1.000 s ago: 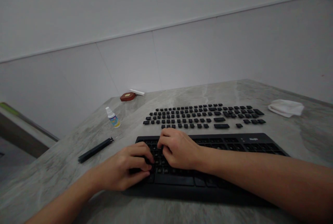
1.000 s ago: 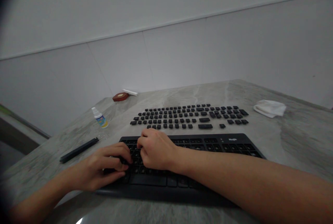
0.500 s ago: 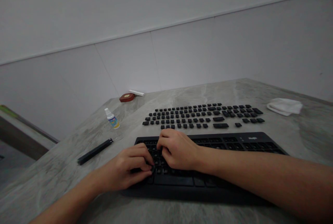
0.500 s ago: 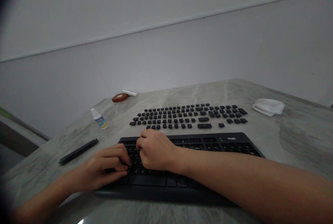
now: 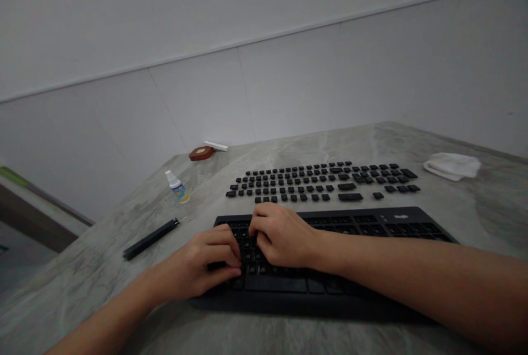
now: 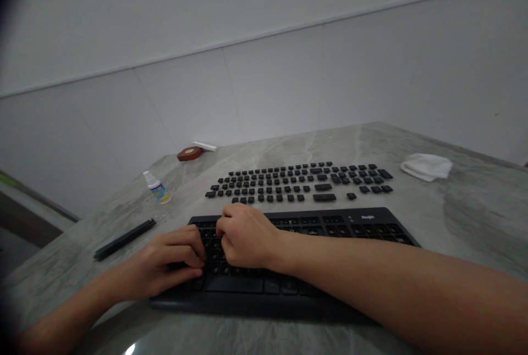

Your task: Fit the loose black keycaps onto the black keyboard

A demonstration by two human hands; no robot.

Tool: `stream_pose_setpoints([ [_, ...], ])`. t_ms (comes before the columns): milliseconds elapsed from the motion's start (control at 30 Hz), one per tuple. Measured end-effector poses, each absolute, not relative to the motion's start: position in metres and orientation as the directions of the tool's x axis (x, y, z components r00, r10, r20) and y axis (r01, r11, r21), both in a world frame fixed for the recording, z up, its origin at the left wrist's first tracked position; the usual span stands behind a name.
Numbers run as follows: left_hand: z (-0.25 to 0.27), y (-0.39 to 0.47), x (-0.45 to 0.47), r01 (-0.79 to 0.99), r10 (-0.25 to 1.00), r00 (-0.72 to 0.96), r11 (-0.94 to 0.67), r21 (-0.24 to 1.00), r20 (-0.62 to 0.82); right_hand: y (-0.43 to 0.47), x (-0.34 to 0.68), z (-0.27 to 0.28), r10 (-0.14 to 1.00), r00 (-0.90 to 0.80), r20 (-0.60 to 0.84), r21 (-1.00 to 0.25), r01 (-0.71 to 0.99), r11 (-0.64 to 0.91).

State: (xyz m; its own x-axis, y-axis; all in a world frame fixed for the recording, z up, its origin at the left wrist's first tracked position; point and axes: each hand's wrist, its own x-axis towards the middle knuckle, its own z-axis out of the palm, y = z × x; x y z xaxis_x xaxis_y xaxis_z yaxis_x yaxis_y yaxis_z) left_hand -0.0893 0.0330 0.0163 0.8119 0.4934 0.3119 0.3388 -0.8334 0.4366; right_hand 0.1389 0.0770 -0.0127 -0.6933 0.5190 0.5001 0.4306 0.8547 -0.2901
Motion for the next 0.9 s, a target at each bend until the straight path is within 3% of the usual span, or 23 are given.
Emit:
stream_pose_setpoints([
  [267,0.016,0.031,-0.090,0.344,0.501,0.810,-0.827,0.444,0.306,0.079,0.139,-0.015,0.463,-0.687,0.560,-0.254,0.390,0.885],
  [400,0.020,0.029,-0.089,0.328,0.483,0.812,-0.842,0.427,0.327,0.078,0.140,-0.014,0.222,-0.756,0.615,-0.153,0.162,0.975],
  [533,0.022,0.028,-0.086,0.271,0.427,0.831,-0.870,0.413,0.356,0.074,0.141,-0.011,-0.017,-0.827,0.562,-0.038,-0.047,0.998],
  [900,0.029,0.031,-0.086,0.220,0.376,0.857,-0.886,0.409,0.353,0.072,0.141,-0.007,-0.003,-0.880,0.475,-0.049,-0.030,0.998],
])
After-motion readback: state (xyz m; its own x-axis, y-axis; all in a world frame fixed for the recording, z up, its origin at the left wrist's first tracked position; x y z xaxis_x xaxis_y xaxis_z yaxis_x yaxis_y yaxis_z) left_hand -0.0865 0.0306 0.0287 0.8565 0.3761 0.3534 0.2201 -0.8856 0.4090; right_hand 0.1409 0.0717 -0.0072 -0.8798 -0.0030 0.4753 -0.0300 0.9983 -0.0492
